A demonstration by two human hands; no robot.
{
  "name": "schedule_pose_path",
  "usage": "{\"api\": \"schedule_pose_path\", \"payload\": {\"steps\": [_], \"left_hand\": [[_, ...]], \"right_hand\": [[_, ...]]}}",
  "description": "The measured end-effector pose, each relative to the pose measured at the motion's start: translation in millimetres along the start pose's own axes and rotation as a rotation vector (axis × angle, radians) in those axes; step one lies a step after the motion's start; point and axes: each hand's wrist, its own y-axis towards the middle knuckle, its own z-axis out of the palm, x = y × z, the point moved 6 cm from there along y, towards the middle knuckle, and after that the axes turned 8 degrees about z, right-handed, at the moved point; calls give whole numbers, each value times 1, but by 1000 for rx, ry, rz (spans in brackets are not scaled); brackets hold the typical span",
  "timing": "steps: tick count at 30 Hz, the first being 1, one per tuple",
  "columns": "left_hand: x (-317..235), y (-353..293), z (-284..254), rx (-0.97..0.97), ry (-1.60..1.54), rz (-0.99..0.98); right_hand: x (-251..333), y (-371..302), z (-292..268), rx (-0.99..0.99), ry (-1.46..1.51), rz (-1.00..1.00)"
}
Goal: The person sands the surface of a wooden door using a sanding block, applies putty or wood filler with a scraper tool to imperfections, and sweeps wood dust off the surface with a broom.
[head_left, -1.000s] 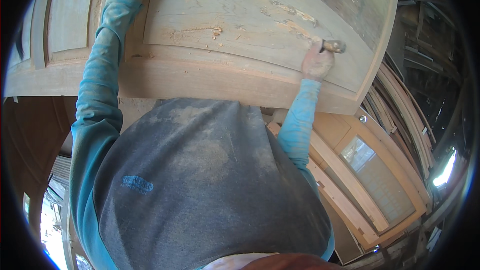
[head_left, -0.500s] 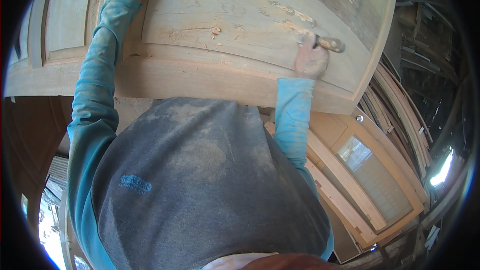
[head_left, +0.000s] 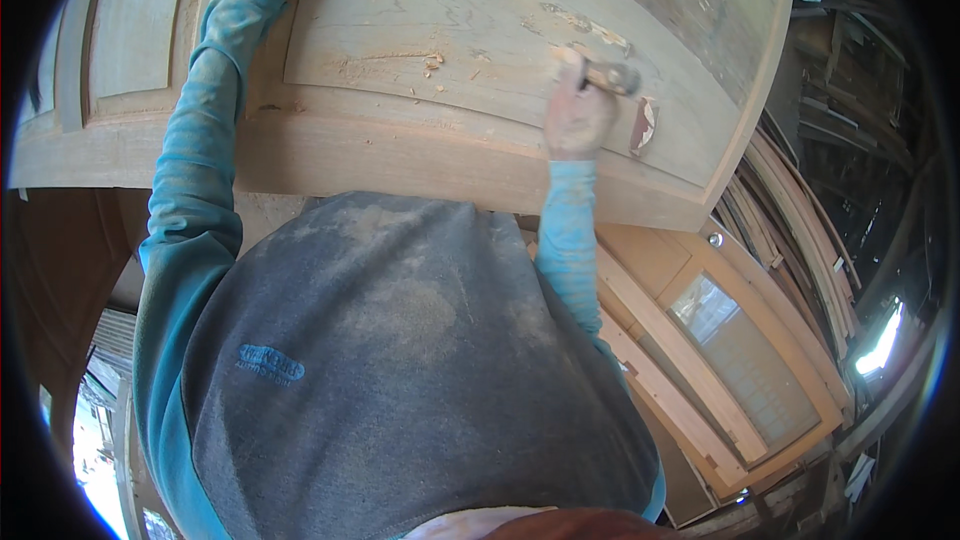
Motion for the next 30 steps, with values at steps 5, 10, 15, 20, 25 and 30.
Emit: {"api": "schedule_pose_path", "payload": {"steps": [5,10,15,20,25,30], "left_hand": [[29,-11,21,-123,-184,50],[23,-9,24,-108,-190,43],[14,-5,9,-77,-113,14],[4,-1,3,-59,-75,-7],[15,-7,19,-84,-227,14],[14,-4,17,-79,-165,7]], "right_hand": [[44,2,-20,47,-105,276],[47,-20,20,85,9,-56],[15,21,-32,-87,-82,147],[-4,30,-45,-51,-236,135],[41,19,-25,78,-155,162],[4,24,-27,-7,-162,200]]}}
